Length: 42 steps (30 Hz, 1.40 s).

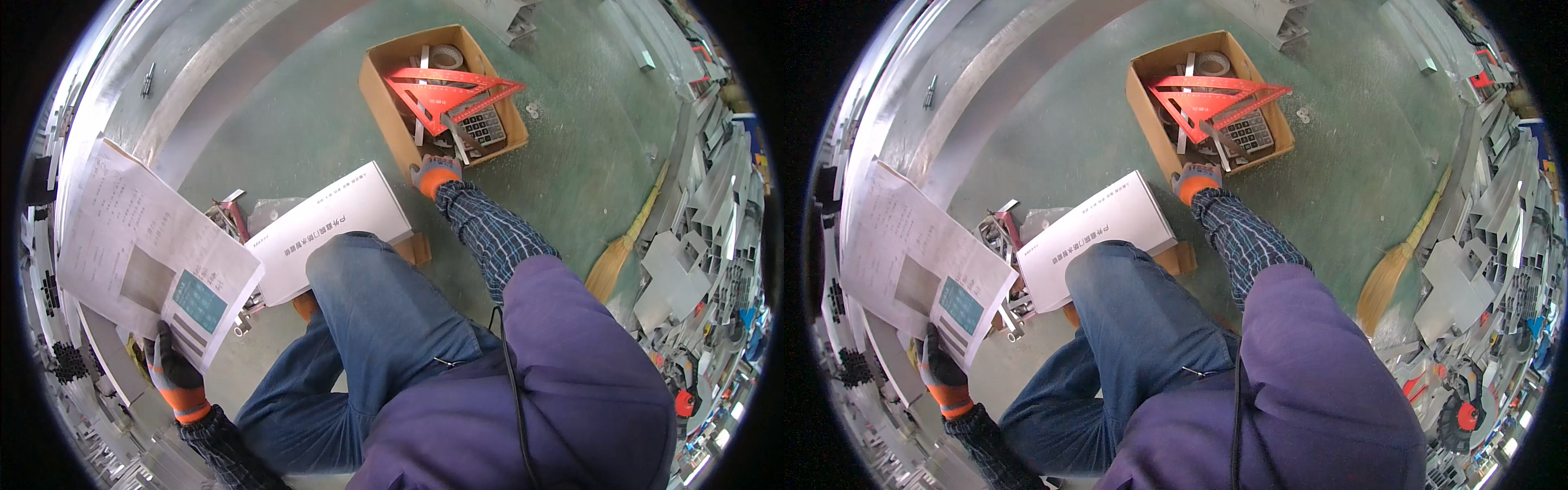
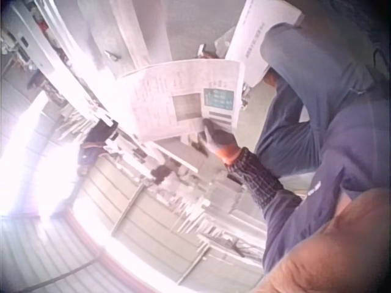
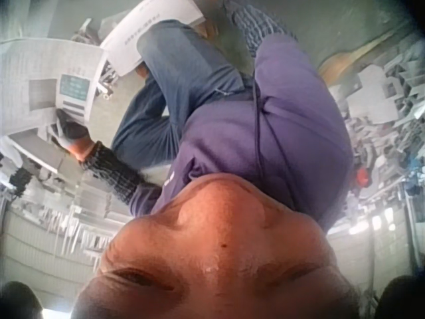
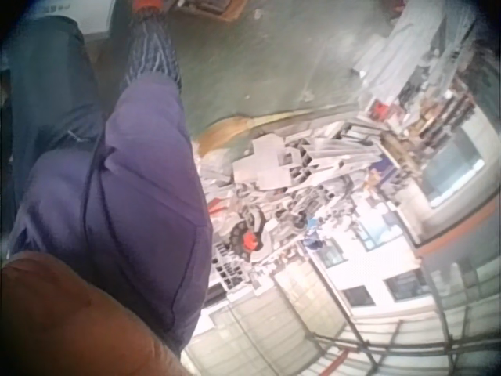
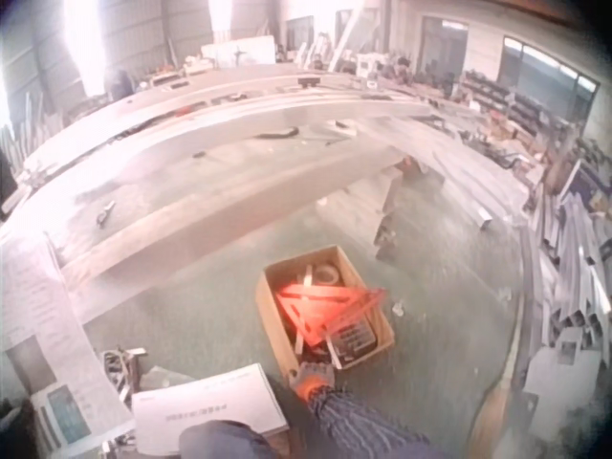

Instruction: The person sits on the floor and handles a white document, writing on it with a marker. They then stand, walk through a workshop, and place the document on a table.

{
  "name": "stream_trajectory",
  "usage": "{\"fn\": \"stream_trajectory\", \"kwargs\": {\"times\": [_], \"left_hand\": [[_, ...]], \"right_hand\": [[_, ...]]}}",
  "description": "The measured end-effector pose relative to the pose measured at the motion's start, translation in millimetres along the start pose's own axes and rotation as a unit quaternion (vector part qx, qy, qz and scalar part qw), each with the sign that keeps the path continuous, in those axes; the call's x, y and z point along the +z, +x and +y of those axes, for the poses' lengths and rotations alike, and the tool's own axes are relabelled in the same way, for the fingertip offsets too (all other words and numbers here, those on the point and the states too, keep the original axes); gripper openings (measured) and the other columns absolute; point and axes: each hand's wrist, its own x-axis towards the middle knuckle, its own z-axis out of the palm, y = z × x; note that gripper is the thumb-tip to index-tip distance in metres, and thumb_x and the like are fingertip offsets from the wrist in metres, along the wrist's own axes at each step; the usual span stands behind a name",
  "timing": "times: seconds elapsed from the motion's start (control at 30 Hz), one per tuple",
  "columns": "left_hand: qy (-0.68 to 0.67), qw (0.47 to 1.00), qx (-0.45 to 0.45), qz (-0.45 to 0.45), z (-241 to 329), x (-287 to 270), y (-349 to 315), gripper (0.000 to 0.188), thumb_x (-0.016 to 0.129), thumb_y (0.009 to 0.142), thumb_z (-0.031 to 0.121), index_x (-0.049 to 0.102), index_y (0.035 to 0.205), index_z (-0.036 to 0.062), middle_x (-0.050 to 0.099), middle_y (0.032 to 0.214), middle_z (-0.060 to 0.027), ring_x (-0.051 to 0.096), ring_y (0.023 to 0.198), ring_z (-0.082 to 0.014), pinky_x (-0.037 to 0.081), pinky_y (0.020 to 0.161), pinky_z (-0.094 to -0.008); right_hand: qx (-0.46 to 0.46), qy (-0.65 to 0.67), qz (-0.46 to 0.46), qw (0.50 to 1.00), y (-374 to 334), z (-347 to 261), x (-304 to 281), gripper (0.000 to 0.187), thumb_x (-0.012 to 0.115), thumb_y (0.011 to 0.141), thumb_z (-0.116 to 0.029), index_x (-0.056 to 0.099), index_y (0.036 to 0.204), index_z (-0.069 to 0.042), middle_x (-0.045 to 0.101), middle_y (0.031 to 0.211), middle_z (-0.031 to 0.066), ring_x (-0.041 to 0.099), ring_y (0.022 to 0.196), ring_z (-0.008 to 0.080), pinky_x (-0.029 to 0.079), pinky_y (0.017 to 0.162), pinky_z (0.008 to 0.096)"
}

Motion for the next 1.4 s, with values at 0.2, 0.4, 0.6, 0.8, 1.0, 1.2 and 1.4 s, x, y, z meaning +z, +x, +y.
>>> {"fn": "stream_trajectory", "kwargs": {"times": [0.2,0.4,0.6,0.8,1.0,1.2,1.4], "left_hand": [[0.257,0.963,0.076,-0.025,4,-9,-12,0.036,0.045,0.095,0.005,0.059,0.127,-0.0023,0.057,0.131,-0.018,0.055,0.119,-0.0279,0.041,0.103,-0.0361],[-0.119,0.991,-0.023,0.058,-1,2,-3,0.033,0.052,0.094,0.006,0.058,0.125,-0.0044,0.063,0.12,-0.0091,0.058,0.108,-0.017,0.044,0.096,-0.0308],[-0.261,0.956,-0.121,0.062,31,11,-8,0.028,0.057,0.092,0.007,0.061,0.119,-0.0014,0.067,0.107,-0.0048,0.062,0.093,-0.0128,0.05,0.085,-0.0271],[-0.345,0.925,-0.146,0.067,36,13,-7,0.032,0.062,0.094,0.013,0.059,0.123,0.0002,0.067,0.107,-0.0052,0.064,0.093,-0.0134,0.054,0.081,-0.0294],[-0.369,0.912,-0.164,0.078,36,18,-3,0.032,0.065,0.092,0.012,0.059,0.122,0.0003,0.067,0.106,-0.0053,0.064,0.09,-0.0134,0.055,0.079,-0.0296],[-0.381,0.905,-0.167,0.089,23,11,-10,0.03,0.062,0.093,0.011,0.059,0.121,0.0007,0.067,0.107,-0.0052,0.064,0.093,-0.0134,0.054,0.081,-0.0293],[-0.374,0.909,-0.169,0.075,33,9,-3,0.034,0.064,0.093,0.017,0.058,0.123,0.001,0.067,0.109,-0.0065,0.064,0.095,-0.0134,0.055,0.082,-0.029]], "right_hand": [[-0.027,-0.015,-0.013,0.999,-6,-8,-5,0.062,0.046,0.088,-0.056,0.064,0.117,-0.005,0.065,0.119,0.0184,0.061,0.112,0.0327,0.04,0.099,0.0459],[-0.069,-0.038,0.076,0.994,1,4,14,0.065,0.053,0.085,-0.055,0.059,0.127,-0.007,0.062,0.127,0.0167,0.059,0.115,0.0319,0.044,0.099,0.045],[-0.012,-0.042,-0.022,0.999,-10,-6,3,0.063,0.047,0.089,-0.053,0.06,0.124,-0.002,0.059,0.131,0.0182,0.056,0.121,0.0318,0.038,0.104,0.0454],[0.001,-0.063,-0.005,0.998,-13,-7,-1,0.06,0.046,0.09,-0.052,0.064,0.118,-0.002,0.065,0.12,0.0178,0.061,0.113,0.0315,0.041,0.099,0.044],[-0.004,-0.046,0.006,0.999,-7,2,-3,0.065,0.049,0.087,-0.056,0.064,0.116,0.0,0.065,0.117,0.0213,0.061,0.112,0.0333,0.043,0.098,0.0429],[-0.028,-0.048,-0.002,0.998,-10,-8,-3,0.065,0.046,0.089,-0.057,0.065,0.116,-0.001,0.065,0.115,0.0233,0.063,0.109,0.0377,0.046,0.094,0.0473],[-0.035,-0.033,0.004,0.999,5,4,13,0.063,0.048,0.089,-0.055,0.063,0.12,-0.002,0.064,0.118,0.023,0.062,0.11,0.0374,0.047,0.094,0.0465]]}}
